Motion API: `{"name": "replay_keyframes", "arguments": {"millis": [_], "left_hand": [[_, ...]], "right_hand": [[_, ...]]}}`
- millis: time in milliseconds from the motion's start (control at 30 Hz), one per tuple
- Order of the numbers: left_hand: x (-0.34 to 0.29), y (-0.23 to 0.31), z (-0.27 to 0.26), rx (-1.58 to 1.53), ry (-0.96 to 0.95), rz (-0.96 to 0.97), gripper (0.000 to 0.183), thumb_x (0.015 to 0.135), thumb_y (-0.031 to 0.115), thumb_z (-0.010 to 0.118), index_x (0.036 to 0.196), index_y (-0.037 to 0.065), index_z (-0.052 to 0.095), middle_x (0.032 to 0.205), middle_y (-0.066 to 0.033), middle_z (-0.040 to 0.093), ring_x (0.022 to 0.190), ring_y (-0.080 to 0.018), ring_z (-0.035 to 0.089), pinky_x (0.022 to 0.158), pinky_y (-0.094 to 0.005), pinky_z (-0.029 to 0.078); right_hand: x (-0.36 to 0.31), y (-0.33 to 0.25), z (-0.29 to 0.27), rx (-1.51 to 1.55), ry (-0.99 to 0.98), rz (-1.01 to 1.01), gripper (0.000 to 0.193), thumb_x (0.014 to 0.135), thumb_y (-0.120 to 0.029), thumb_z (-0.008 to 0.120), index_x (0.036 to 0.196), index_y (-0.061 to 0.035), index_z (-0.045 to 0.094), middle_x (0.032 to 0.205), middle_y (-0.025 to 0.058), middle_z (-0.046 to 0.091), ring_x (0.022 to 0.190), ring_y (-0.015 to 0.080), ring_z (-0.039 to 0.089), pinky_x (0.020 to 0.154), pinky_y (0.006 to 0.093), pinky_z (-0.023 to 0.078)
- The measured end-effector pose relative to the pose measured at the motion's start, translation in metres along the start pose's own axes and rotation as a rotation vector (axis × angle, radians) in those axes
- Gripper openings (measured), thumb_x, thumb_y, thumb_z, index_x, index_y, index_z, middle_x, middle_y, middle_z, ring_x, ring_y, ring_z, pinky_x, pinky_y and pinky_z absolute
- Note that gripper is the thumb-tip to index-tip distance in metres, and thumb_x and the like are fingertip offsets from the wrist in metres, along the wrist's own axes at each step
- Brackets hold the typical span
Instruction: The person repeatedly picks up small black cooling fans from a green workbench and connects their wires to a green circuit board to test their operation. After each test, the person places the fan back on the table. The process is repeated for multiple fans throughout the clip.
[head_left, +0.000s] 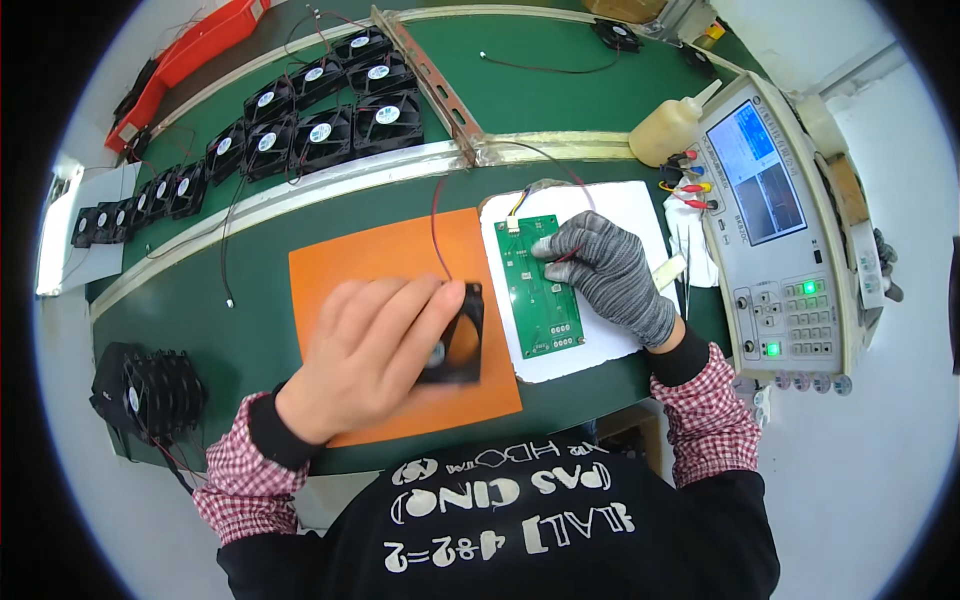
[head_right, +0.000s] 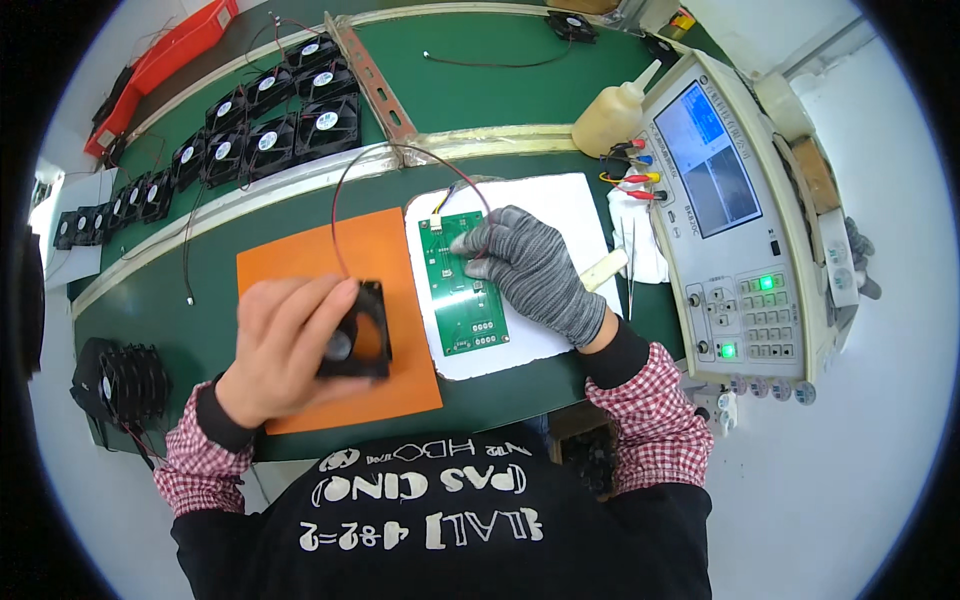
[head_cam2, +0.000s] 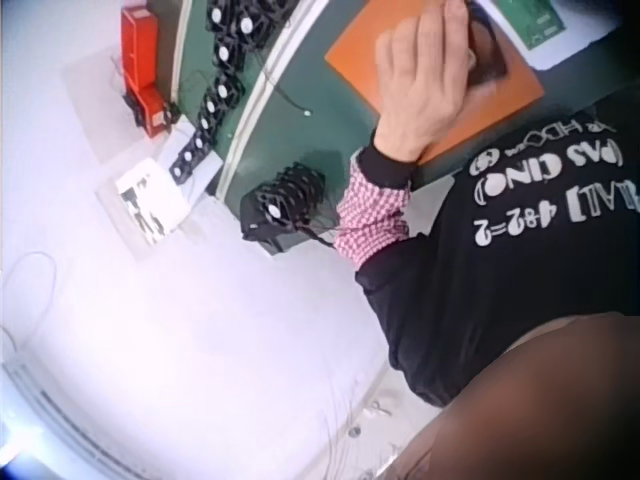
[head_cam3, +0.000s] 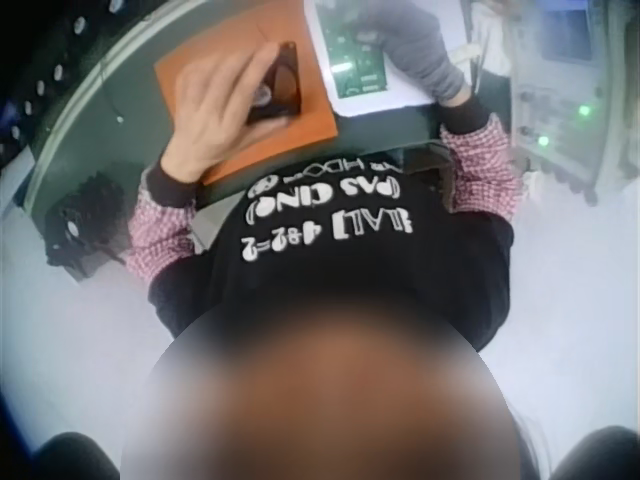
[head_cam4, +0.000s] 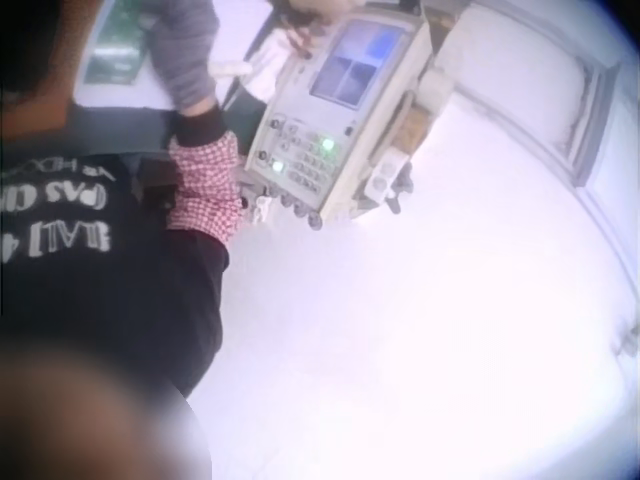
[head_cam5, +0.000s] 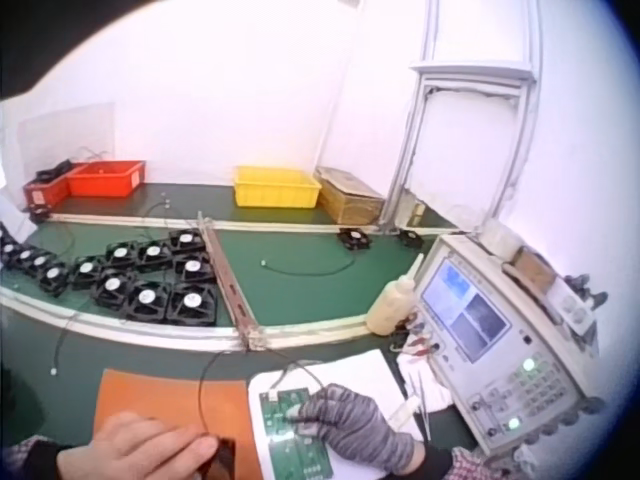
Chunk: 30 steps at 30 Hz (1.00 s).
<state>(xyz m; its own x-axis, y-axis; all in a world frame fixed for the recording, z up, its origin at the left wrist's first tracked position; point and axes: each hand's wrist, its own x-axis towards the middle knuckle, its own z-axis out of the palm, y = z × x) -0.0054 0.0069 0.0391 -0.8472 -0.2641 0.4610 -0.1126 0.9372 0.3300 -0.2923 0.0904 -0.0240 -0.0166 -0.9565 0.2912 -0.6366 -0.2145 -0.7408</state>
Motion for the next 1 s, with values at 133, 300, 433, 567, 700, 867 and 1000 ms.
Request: {"name": "replay_keyframes", "arguments": {"millis": [133, 300, 433, 567, 700, 867, 1000], "left_hand": [[-0.007, 0.02, -0.037, -1.193, 0.029, -0.362, 0.065, 0.077, 0.042, 0.073, 0.118, -0.006, 0.057, 0.105, -0.0193, 0.062, 0.091, -0.0298, 0.061, 0.079, -0.0391, 0.048], [-0.007, 0.022, -0.048, -0.49, 0.256, -0.031, 0.064, 0.079, 0.046, 0.073, 0.117, -0.003, 0.055, 0.101, -0.0191, 0.064, 0.084, -0.0275, 0.063, 0.069, -0.0361, 0.051], [0.009, 0.013, -0.019, 0.435, 0.566, 0.37, 0.058, 0.082, 0.042, 0.072, 0.123, 0.005, 0.055, 0.114, -0.0152, 0.063, 0.093, -0.0295, 0.063, 0.073, -0.0401, 0.053], [0.096, -0.027, -0.005, 0.285, 0.465, 0.354, 0.057, 0.082, 0.037, 0.072, 0.12, -0.001, 0.055, 0.123, -0.0213, 0.059, 0.111, -0.0383, 0.059, 0.092, -0.0502, 0.05], [0.111, -0.107, 0.042, 0.573, 0.216, -0.157, 0.039, 0.074, 0.029, 0.076, 0.104, 0.006, 0.063, 0.102, -0.0104, 0.057, 0.102, -0.031, 0.052, 0.086, -0.0406, 0.041], [0.081, -0.16, 0.046, 0.513, 0.027, -0.056, 0.016, 0.074, 0.015, 0.072, 0.074, 0.006, 0.059, 0.087, -0.0084, 0.051, 0.09, -0.028, 0.05, 0.08, -0.0397, 0.037], [0.054, -0.078, 0.019, 0.079, 0.006, 0.147, 0.013, 0.068, 0.009, 0.068, 0.076, 0.009, 0.057, 0.089, -0.0057, 0.052, 0.087, -0.028, 0.052, 0.077, -0.0396, 0.039]], "right_hand": [[-0.002, 0.01, 0.002, 0.082, 0.012, -0.013, 0.018, 0.073, 0.0, 0.076, 0.089, -0.0052, 0.071, 0.088, 0.0076, 0.064, 0.088, 0.0222, 0.065, 0.082, 0.0329, 0.053], [-0.005, 0.01, -0.002, -0.015, 0.002, -0.009, 0.018, 0.07, -0.002, 0.078, 0.087, -0.0053, 0.072, 0.09, 0.0079, 0.065, 0.089, 0.022, 0.065, 0.082, 0.0332, 0.054], [-0.002, 0.003, 0.001, -0.104, -0.011, -0.042, 0.016, 0.073, -0.004, 0.077, 0.088, -0.0058, 0.071, 0.089, 0.0084, 0.065, 0.088, 0.0243, 0.065, 0.081, 0.0346, 0.054], [-0.007, -0.005, -0.001, -0.076, 0.117, -0.078, 0.013, 0.079, -0.004, 0.073, 0.09, -0.0053, 0.068, 0.085, 0.0083, 0.065, 0.084, 0.0219, 0.065, 0.078, 0.0328, 0.053], [-0.006, -0.006, -0.004, 0.338, 0.239, 0.133, 0.016, 0.083, -0.001, 0.072, 0.097, -0.0023, 0.066, 0.088, 0.0044, 0.063, 0.082, 0.0127, 0.061, 0.077, 0.0254, 0.05], [-0.006, 0.003, -0.01, 0.198, 0.345, -0.001, 0.03, 0.082, -0.007, 0.076, 0.108, -0.0027, 0.063, 0.096, 0.0056, 0.061, 0.079, 0.0108, 0.058, 0.075, 0.024, 0.05], [-0.003, -0.029, -0.013, 0.002, 0.24, -0.161, 0.05, 0.082, -0.005, 0.075, 0.128, -0.0073, 0.055, 0.124, 0.0165, 0.058, 0.105, 0.024, 0.063, 0.092, 0.0353, 0.051]]}}
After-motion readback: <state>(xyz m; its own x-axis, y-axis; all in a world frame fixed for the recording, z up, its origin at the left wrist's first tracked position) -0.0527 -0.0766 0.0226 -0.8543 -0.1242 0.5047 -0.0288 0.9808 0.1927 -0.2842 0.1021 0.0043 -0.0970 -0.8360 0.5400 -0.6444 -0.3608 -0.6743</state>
